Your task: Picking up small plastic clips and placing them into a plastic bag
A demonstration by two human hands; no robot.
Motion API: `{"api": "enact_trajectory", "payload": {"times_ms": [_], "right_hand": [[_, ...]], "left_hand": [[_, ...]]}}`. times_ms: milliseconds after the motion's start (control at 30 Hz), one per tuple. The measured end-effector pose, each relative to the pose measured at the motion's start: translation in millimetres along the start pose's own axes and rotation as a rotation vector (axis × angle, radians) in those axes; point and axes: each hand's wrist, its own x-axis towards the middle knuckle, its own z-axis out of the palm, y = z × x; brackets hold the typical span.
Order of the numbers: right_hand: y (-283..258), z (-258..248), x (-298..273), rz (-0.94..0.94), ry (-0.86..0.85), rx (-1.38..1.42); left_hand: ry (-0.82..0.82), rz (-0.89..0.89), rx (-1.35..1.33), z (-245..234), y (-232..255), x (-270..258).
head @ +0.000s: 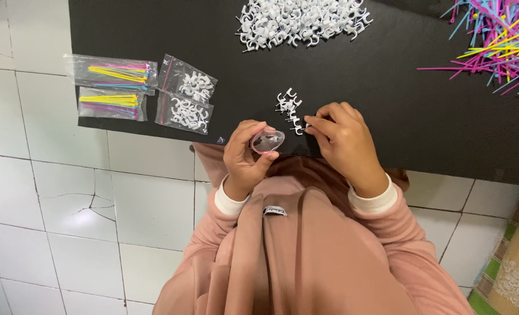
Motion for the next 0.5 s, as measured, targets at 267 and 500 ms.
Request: {"api": "enact_trajectory", "payload": {"times_ms": [267,500], "right_hand": [[4,-5,0,0.042,0.146,0.439],[1,-12,-15,-0.069,0.204,1.281]], "left_hand": [[0.001,-0.010,0.000,2,0,-1],[-0.063,0.041,0.050,9,13,8]]}}
